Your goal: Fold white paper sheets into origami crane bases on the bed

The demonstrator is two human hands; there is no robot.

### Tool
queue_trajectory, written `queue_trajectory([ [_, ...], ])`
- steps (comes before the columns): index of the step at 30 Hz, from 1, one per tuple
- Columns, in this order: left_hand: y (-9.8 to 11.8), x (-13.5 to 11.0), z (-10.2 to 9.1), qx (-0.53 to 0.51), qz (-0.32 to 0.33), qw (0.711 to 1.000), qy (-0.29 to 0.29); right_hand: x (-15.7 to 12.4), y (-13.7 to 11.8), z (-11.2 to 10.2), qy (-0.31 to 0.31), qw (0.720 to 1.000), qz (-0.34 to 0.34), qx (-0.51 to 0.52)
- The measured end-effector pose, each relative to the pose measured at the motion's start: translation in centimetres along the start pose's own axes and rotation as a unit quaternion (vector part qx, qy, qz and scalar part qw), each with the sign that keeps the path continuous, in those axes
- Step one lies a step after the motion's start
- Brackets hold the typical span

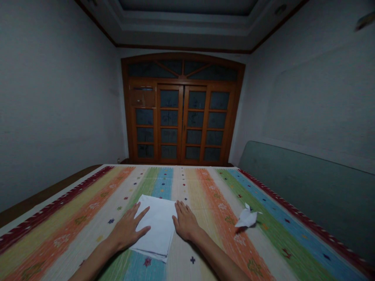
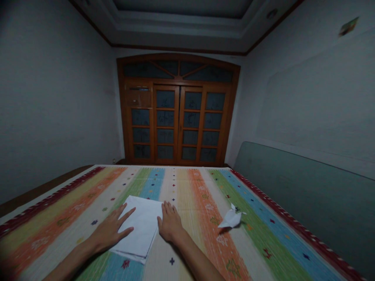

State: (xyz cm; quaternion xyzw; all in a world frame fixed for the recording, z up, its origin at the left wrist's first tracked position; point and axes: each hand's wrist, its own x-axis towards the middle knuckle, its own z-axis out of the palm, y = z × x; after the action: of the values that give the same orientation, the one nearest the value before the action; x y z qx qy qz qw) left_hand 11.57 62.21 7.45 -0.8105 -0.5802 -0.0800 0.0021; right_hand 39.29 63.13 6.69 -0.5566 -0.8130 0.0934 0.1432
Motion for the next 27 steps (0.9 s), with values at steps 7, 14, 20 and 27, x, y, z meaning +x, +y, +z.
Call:
queue_trajectory([
  [7,-0.7,0.2,0.7,0.003,0.009,1.000,0.016,-3.4,1.5,-0.9,-0.002,1.000,-0.014,-0.004],
  [14,-1.2,0.4,1.2,0.001,0.019,0.999,0.030,-7.8,3.7,-1.9,-0.004,0.999,-0.027,-0.020],
  [20,-1.4,0.4,1.5,0.006,0.033,0.998,0.055,-9.8,5.6,-2.1,0.210,0.974,-0.065,-0.061],
  [27,-1.5,0.5,2.0,0.008,0.025,0.997,0.070,-8.9,8.4,-3.5,0.277,0.939,0.104,-0.175],
])
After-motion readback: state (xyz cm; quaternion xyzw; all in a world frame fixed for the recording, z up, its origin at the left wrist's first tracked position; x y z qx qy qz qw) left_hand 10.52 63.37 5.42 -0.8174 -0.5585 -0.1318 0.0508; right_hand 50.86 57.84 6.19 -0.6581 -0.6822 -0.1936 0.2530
